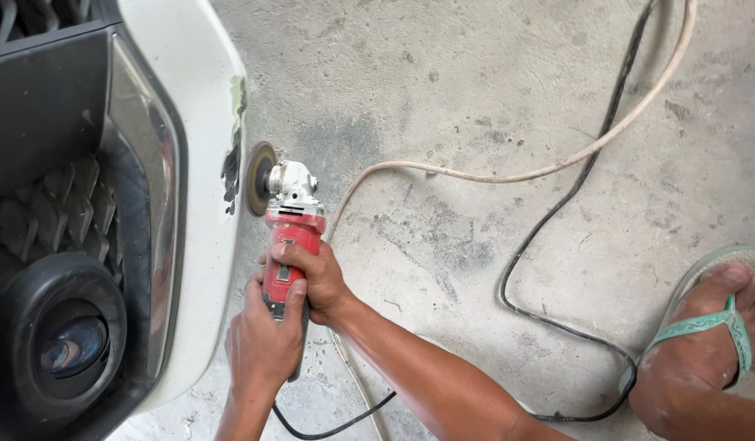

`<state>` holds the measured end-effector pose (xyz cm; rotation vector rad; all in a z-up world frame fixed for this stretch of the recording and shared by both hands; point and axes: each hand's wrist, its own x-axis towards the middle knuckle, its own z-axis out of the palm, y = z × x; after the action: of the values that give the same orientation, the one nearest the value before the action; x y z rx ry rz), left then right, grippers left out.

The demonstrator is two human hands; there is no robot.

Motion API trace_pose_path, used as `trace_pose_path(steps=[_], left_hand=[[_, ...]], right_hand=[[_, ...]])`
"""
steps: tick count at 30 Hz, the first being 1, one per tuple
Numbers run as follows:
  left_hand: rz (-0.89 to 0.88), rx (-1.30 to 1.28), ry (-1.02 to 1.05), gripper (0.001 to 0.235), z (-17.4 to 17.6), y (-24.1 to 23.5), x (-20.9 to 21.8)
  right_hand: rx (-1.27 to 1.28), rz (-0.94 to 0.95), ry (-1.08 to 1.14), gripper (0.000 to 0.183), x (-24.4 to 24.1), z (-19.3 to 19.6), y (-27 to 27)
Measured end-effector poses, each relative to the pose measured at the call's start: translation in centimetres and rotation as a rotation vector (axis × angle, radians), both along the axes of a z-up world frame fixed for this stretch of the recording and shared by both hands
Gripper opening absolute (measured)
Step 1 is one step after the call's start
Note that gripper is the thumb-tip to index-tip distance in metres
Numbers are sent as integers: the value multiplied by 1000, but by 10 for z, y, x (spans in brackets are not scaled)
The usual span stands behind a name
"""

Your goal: The person uses a red angle grinder with a sanding disc to sand the lower front bumper of a white car. The person moves the grinder along the bumper's surface, removing paint and smoothing the area near the headlight and grille.

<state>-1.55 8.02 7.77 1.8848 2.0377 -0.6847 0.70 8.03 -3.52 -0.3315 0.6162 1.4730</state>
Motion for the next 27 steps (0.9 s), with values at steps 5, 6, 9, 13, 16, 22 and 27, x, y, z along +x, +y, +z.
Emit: trace_pose_path(steps=[5,6,9,13,16,22,27], left_hand=[[-3,-5,-44,61,-2,3,-7],[23,-21,-49,59,-4,4,-7],[15,-8,-68,58,-8,0,-16],[-39,34,-106,57,-17,4,-16],[26,6,-62,57,-22,7,-6],[-14,56,-79,61,-26,7,1],[-70,93,-87,58,-30,3,2]], right_hand=[[-4,-9,10,27,-4,1,1],[-33,7,-5,27,-4,0,1],[25,3,-89,43,2,5,-7],[22,5,-105,38,-2,-8,1],[-12,37,-59,33,4,-16,6],[72,3,-90,24,5,-27,12],[120,-22,-49,28,11,-27,9]])
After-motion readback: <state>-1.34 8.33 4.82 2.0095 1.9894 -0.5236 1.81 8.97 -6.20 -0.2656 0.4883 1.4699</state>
